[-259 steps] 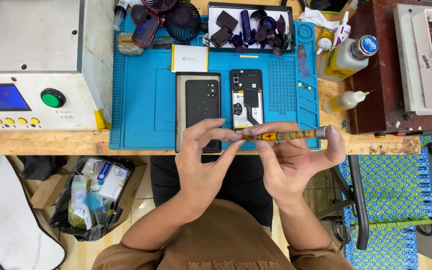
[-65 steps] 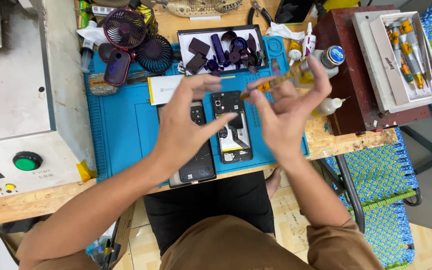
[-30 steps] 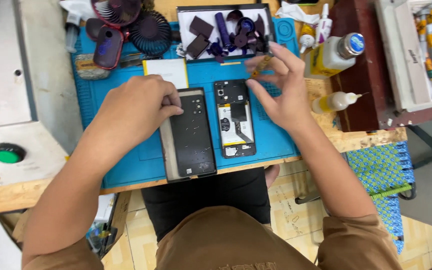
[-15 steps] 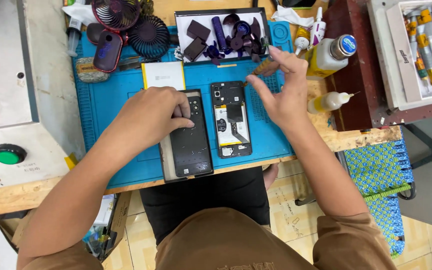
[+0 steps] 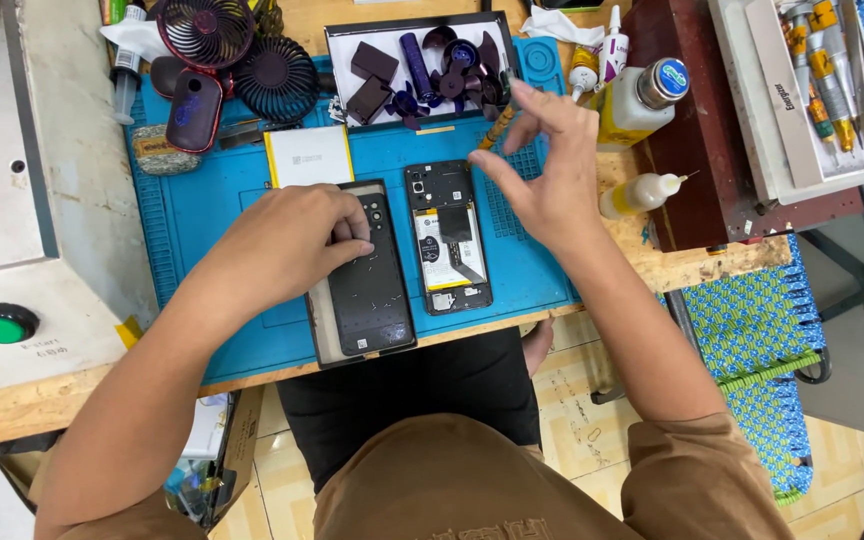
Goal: Repairing a smartphone by disassembling components and replacing parts on a workbench
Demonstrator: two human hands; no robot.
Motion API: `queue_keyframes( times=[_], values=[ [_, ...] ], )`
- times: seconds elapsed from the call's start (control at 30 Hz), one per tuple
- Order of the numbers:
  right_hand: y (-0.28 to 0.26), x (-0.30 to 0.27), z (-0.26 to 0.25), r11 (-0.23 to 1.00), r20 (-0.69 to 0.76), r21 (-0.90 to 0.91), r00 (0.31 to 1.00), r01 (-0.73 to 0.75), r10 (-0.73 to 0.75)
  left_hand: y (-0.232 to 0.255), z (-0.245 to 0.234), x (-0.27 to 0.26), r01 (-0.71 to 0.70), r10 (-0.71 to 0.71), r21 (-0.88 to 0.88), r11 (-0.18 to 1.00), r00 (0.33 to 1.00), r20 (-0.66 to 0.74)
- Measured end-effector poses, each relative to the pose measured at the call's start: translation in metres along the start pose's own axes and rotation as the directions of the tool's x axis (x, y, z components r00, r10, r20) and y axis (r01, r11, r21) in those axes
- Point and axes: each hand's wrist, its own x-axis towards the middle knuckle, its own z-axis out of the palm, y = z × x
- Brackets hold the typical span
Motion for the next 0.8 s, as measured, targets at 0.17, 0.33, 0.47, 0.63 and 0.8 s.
queue_keyframes(
  times=[0.17,0.33,0.47,0.63,0.8],
  values=[
    [-0.001,0.005,0.002,0.985,0.022,0.172,0.999,0.030,-0.034,-0.003,0.000,0.000,-0.022,0.022,0.050,0.998,1.000,0.000],
    [-0.005,0.005,0.000,0.996,0.031,0.085,0.999,0.018,-0.021,0.011,-0.011,-0.009,-0.049,0.048,-0.016,0.999,0.996,-0.072],
    [0.009,-0.005,0.002,0.996,-0.008,-0.090,1.000,-0.025,0.024,0.017,-0.005,-0.007,-0.359,0.350,-0.015,0.933,0.918,-0.185],
    [0.004,-0.002,0.002,0.995,0.030,-0.081,0.998,0.054,-0.052,0.012,0.022,0.009,-0.597,0.608,0.119,0.794,0.778,-0.155],
    [-0.003,0.002,-0.001,0.992,0.048,-0.108,0.997,0.061,-0.056,0.009,0.024,0.010,-0.616,0.634,0.149,0.773,0.754,-0.173]
  ],
)
